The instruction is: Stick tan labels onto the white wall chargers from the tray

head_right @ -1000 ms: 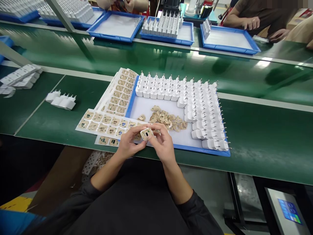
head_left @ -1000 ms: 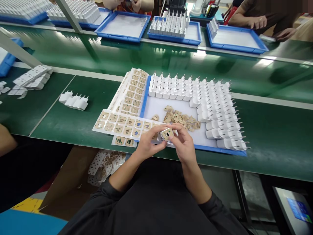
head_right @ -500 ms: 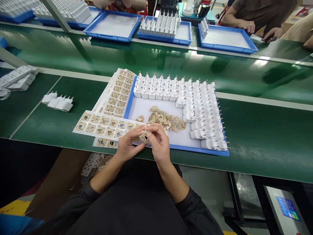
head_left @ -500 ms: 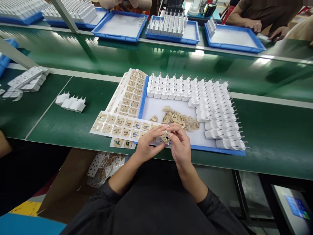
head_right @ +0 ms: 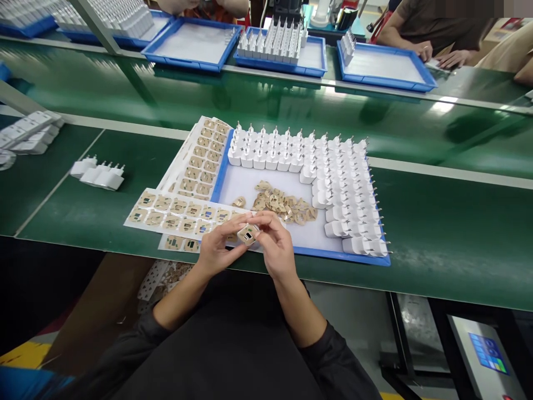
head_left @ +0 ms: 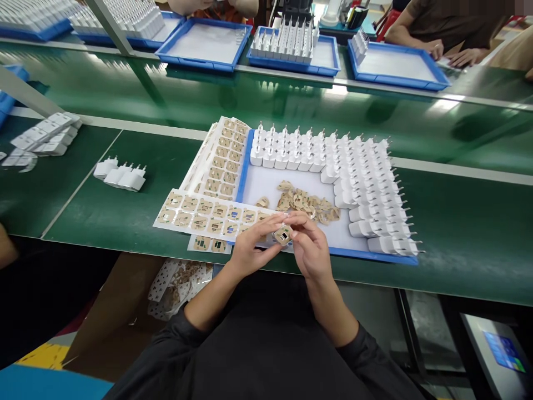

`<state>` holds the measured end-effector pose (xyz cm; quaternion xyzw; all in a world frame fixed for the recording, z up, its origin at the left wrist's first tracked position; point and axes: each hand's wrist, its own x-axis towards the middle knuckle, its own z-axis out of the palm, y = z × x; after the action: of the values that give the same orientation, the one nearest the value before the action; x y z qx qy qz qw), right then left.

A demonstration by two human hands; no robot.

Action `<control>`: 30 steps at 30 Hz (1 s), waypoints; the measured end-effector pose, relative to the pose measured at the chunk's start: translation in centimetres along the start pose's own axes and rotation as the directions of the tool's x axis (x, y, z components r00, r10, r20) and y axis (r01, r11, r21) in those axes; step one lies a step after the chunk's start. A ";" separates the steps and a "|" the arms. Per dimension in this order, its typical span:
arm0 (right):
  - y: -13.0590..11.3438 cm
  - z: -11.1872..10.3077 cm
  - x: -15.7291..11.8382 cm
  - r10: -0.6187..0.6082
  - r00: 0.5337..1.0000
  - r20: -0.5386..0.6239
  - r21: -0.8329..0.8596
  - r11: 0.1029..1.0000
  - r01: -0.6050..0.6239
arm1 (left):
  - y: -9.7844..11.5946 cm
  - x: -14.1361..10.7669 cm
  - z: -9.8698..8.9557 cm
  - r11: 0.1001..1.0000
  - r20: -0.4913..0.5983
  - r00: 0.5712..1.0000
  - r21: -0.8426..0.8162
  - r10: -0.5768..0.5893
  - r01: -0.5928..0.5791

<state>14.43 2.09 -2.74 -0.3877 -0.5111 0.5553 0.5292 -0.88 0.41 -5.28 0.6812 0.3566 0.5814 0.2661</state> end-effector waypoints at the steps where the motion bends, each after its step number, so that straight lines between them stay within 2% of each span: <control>1: 0.0 -0.4 0.0 0.000 0.999 0.034 -0.008 1.000 0.000 | 0.1 0.0 0.0 1.000 0.003 1.000 -0.011 -0.018 0.018; 6: -0.7 -2.0 0.3 -0.010 0.990 0.141 -0.080 0.997 0.021 | 0.2 0.0 -0.1 0.998 0.014 0.998 -0.027 -0.055 0.056; 10: -1.4 -2.3 0.5 -0.055 0.978 0.201 -0.177 0.980 0.091 | 0.1 0.2 -0.1 0.999 0.003 0.999 -0.007 -0.041 0.041; 13: -1.3 -1.9 0.5 -0.096 0.981 0.171 -0.201 0.971 0.131 | 0.0 0.2 -0.1 1.000 -0.008 1.000 0.009 -0.015 0.015; 17: -0.5 -1.6 0.3 -0.101 0.989 0.109 -0.146 0.982 0.116 | -0.1 0.0 -0.1 0.998 0.002 0.999 -0.038 -0.043 0.043; 22: -1.1 -1.8 0.5 -0.106 0.984 0.144 -0.226 0.964 0.137 | 0.1 0.3 -0.1 1.000 -0.006 1.000 0.012 -0.027 0.027; 25: -2.1 -2.2 1.0 -0.162 0.972 0.173 -0.356 0.909 0.215 | 0.4 0.5 -0.1 0.998 0.005 1.000 0.054 0.018 -0.018; 27: -2.6 -2.3 1.2 -0.220 0.953 0.206 -0.462 0.837 0.293 | 0.6 0.6 -0.1 0.996 0.007 0.999 0.082 0.035 -0.036; 30: -2.9 -2.3 1.1 -0.375 0.889 0.262 -0.575 0.680 0.456 | 0.7 0.7 0.0 0.991 -0.007 0.999 0.127 0.033 -0.032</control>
<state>17.05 3.29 -0.21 -0.3787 -0.7708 0.2431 0.4509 -0.74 0.53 -4.33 0.6999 0.3829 0.5649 0.2109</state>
